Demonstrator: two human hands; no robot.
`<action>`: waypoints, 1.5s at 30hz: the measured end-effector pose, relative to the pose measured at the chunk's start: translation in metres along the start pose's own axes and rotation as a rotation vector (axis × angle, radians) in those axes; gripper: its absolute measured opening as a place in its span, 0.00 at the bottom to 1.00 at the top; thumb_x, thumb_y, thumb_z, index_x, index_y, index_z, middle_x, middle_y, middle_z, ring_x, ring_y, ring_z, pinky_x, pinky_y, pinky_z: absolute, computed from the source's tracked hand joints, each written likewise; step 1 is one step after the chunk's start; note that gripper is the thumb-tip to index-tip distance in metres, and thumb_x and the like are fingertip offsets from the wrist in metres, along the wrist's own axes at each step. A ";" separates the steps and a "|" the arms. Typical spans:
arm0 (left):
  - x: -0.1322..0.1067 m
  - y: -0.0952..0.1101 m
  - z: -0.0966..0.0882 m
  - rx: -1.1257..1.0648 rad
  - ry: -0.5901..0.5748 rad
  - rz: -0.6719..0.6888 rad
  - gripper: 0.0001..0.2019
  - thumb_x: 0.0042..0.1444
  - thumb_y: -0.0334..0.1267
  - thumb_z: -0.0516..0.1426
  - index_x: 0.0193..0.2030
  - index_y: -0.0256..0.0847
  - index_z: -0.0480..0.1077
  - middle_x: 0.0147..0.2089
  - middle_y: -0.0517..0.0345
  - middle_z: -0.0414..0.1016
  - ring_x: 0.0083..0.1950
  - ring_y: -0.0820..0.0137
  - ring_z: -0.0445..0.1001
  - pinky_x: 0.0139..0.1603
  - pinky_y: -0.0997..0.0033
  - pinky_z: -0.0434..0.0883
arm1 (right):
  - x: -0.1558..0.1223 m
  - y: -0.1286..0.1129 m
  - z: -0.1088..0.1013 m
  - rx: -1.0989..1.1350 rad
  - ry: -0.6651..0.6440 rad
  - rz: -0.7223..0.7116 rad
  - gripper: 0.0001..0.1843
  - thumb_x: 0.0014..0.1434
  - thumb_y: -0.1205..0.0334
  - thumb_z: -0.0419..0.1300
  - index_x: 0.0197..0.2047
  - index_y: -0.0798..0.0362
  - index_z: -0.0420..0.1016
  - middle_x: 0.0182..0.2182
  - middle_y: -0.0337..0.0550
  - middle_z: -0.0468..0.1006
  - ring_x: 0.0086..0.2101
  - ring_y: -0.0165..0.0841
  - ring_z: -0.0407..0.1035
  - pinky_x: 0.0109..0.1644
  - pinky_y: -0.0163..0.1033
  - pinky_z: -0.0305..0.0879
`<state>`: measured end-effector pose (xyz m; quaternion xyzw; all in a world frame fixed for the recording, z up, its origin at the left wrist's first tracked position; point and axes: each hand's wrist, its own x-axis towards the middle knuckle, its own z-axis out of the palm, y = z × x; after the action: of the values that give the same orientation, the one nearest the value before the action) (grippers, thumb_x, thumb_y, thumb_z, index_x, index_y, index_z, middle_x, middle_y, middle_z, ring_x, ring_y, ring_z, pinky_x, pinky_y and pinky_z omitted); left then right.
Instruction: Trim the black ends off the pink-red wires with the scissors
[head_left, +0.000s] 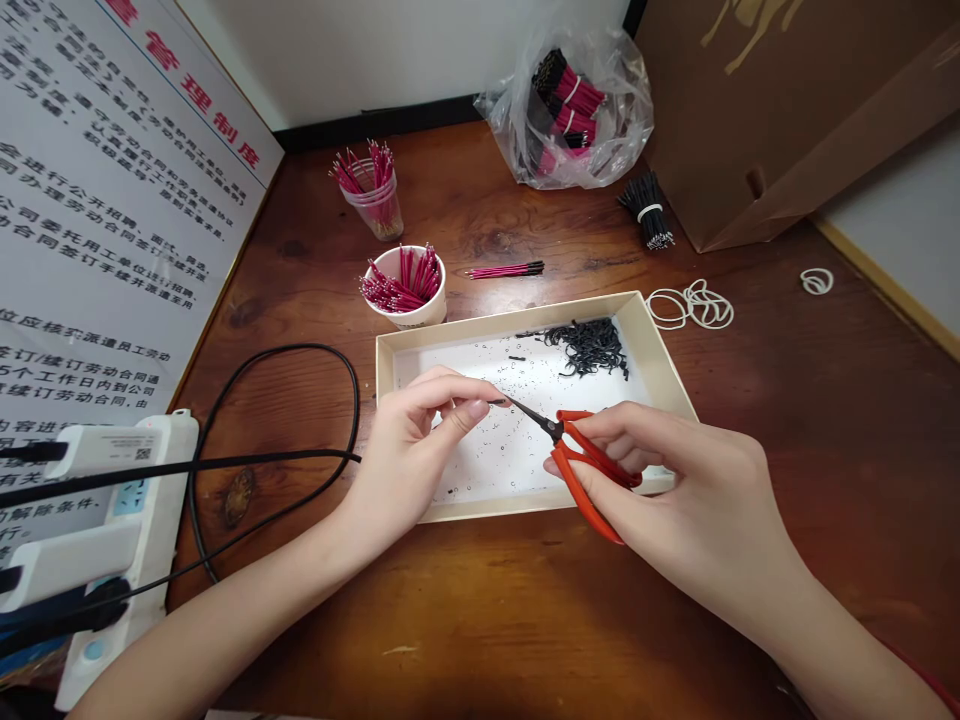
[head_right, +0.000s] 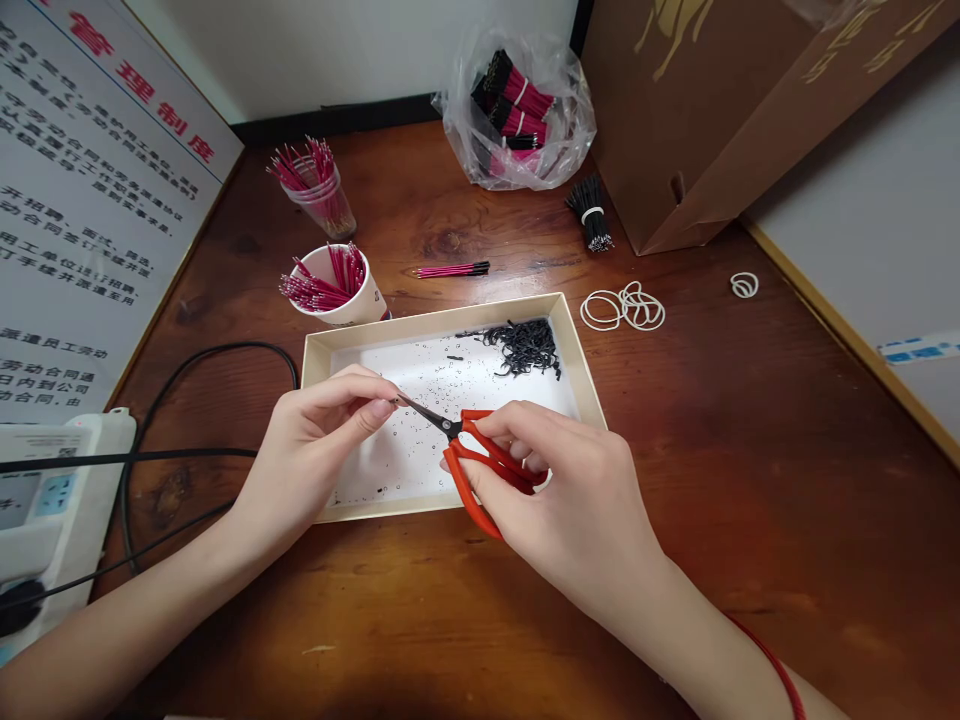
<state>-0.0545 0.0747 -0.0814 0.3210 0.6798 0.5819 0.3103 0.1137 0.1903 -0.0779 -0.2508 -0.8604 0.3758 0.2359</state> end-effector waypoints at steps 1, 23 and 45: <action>0.000 0.000 0.000 -0.002 -0.003 0.003 0.10 0.58 0.28 0.62 0.34 0.47 0.82 0.34 0.65 0.80 0.38 0.76 0.73 0.40 0.78 0.67 | 0.000 0.000 0.000 0.004 0.006 -0.001 0.06 0.54 0.68 0.65 0.30 0.50 0.72 0.19 0.32 0.70 0.19 0.26 0.61 0.22 0.33 0.61; 0.000 -0.003 -0.002 -0.010 -0.042 0.033 0.11 0.60 0.28 0.60 0.36 0.50 0.81 0.35 0.66 0.79 0.39 0.75 0.71 0.42 0.74 0.65 | 0.003 -0.001 0.002 -0.002 -0.023 -0.031 0.07 0.54 0.70 0.65 0.30 0.51 0.71 0.19 0.30 0.67 0.20 0.25 0.60 0.23 0.32 0.60; 0.001 0.000 -0.001 0.043 -0.030 0.026 0.08 0.59 0.31 0.60 0.34 0.44 0.81 0.34 0.57 0.79 0.38 0.67 0.72 0.42 0.67 0.66 | 0.001 -0.002 0.000 0.014 -0.036 0.000 0.06 0.55 0.68 0.65 0.30 0.50 0.71 0.19 0.32 0.68 0.19 0.26 0.61 0.22 0.33 0.61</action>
<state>-0.0553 0.0748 -0.0813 0.3451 0.6830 0.5664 0.3059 0.1123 0.1898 -0.0755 -0.2425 -0.8618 0.3863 0.2219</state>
